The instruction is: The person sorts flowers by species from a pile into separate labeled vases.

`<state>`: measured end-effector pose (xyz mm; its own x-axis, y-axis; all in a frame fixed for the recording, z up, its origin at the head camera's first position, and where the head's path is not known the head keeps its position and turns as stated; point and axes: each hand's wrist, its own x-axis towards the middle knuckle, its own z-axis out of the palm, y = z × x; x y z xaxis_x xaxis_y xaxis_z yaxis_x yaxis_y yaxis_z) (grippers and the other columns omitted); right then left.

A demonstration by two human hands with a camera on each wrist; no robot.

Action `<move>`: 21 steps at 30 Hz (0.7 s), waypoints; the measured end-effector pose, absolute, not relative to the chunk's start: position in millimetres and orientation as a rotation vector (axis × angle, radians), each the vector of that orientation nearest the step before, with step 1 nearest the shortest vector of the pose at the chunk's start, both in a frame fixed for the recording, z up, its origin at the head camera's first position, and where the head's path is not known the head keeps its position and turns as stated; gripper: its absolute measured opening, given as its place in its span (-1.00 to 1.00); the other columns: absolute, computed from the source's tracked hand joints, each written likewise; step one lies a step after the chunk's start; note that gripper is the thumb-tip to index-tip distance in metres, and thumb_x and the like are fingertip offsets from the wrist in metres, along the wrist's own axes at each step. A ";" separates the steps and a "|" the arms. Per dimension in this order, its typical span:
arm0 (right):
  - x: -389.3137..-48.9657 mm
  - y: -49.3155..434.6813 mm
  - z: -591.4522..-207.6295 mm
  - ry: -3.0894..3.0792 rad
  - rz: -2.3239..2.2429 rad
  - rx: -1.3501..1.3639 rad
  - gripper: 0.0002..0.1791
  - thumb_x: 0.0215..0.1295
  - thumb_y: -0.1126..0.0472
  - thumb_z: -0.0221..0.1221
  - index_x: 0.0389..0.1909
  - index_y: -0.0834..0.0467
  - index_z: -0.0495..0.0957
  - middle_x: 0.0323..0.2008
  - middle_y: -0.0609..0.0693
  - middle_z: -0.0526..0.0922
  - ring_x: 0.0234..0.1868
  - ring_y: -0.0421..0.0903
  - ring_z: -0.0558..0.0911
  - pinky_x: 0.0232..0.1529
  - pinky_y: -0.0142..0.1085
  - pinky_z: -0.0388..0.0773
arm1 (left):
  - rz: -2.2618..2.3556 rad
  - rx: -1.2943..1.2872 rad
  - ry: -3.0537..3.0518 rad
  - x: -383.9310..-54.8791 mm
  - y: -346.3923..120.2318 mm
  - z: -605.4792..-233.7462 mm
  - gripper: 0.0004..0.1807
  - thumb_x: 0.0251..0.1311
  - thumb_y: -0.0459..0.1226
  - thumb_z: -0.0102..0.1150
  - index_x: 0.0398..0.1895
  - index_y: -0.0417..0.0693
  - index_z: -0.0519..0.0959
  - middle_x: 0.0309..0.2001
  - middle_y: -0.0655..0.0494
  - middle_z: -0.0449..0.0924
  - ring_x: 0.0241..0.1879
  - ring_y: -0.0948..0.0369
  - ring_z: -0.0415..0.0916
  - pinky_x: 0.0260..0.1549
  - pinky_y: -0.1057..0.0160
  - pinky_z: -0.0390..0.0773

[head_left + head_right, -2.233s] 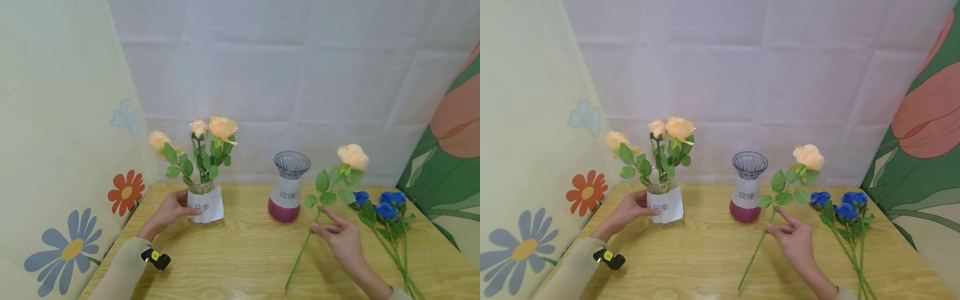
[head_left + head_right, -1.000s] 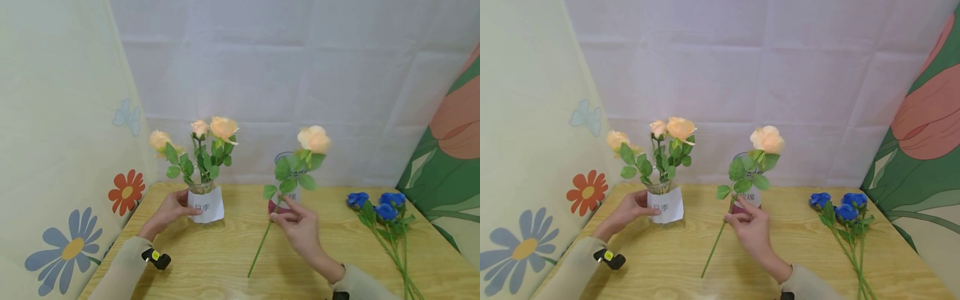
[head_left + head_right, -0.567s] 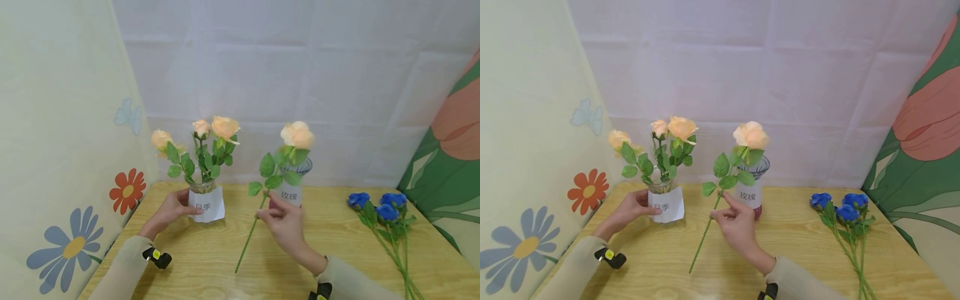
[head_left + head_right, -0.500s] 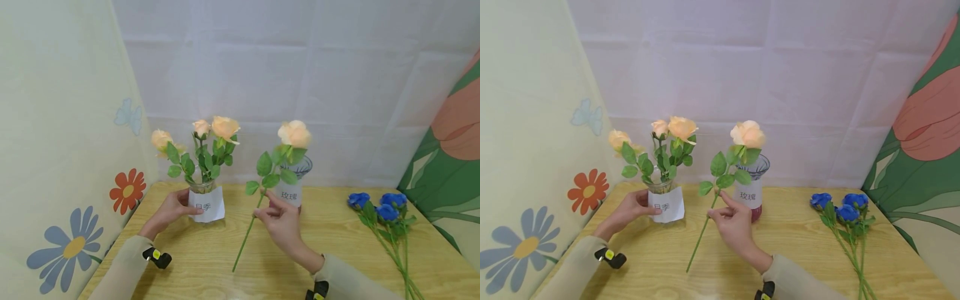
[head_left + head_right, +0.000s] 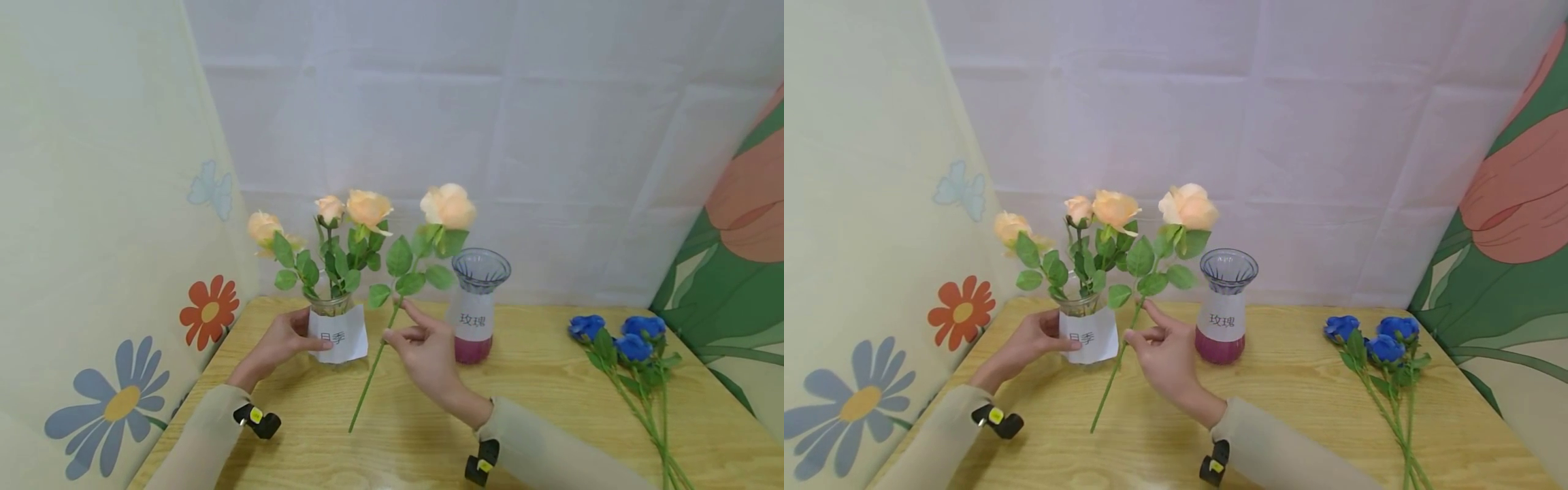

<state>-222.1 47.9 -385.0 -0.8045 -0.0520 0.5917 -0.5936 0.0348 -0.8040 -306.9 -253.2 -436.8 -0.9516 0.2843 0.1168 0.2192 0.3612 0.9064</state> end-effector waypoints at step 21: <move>-268.5 22.6 -316.0 -1.778 1.665 0.592 -0.36 0.27 0.39 0.45 0.35 0.40 0.48 -0.29 0.17 0.81 -0.48 -0.03 0.79 -0.60 -0.42 0.60 | 1.669 0.448 2.550 -308.3 -253.6 -436.2 -0.16 0.09 -0.18 0.66 0.42 -0.25 0.49 0.23 -0.15 0.65 0.15 -0.03 0.64 0.11 0.01 0.64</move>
<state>-268.5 22.6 -316.0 -0.7045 0.0918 0.7037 -0.6962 0.1028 -0.7104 -308.3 -253.6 -436.2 -0.9558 0.2741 0.1065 0.2073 0.3713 0.9051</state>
